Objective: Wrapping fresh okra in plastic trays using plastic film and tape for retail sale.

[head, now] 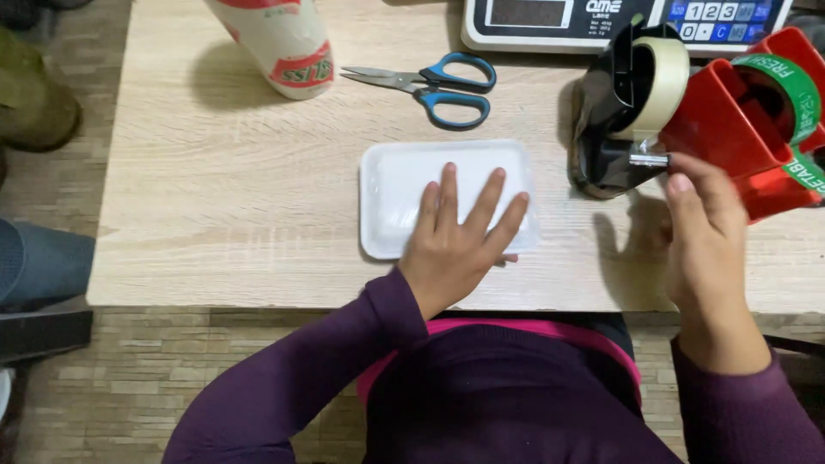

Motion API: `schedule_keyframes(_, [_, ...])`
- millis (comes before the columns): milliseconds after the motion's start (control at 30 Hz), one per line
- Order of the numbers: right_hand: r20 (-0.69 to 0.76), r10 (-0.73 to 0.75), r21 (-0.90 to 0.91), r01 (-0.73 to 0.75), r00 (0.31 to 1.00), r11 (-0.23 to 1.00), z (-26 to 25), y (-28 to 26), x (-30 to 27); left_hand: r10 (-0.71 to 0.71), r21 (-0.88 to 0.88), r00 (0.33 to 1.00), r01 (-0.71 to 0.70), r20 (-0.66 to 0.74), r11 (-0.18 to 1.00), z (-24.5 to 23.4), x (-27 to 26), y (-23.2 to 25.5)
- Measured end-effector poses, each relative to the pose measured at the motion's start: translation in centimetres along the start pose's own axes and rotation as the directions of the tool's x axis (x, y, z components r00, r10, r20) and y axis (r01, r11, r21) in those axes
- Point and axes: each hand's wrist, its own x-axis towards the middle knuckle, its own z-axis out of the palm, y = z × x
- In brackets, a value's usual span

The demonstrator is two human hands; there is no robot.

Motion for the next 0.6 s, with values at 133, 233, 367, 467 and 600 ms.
schedule_keyframes(133, [0.177,0.382,0.261,-0.418,0.907,0.870,0.7,-0.7,2.0,0.012,-0.024,0.997,-0.010,0.078,1.000,-0.6,1.2,-1.0])
schedule_keyframes(233, [0.145,0.466,0.319,-0.487,0.873,0.813,1.0,-0.2,2.7,-0.015,-0.128,0.999,0.010,-0.039,0.992,-1.6,1.7,1.2])
schedule_keyframes(367, [0.173,0.451,0.418,-0.480,0.876,0.771,0.6,-0.6,3.7,-0.230,-0.637,0.969,0.123,-0.087,0.761,-4.8,6.7,7.5])
schedule_keyframes(467, [0.117,0.462,0.406,-0.466,0.879,0.786,0.7,-0.8,4.0,-0.462,-0.810,0.801,0.530,0.380,0.252,1.5,10.2,12.1])
schedule_keyframes(600, [0.083,0.459,0.434,-0.447,0.884,0.782,0.7,0.5,3.9,-0.452,-0.770,0.780,0.580,0.432,0.265,3.9,11.5,11.7])
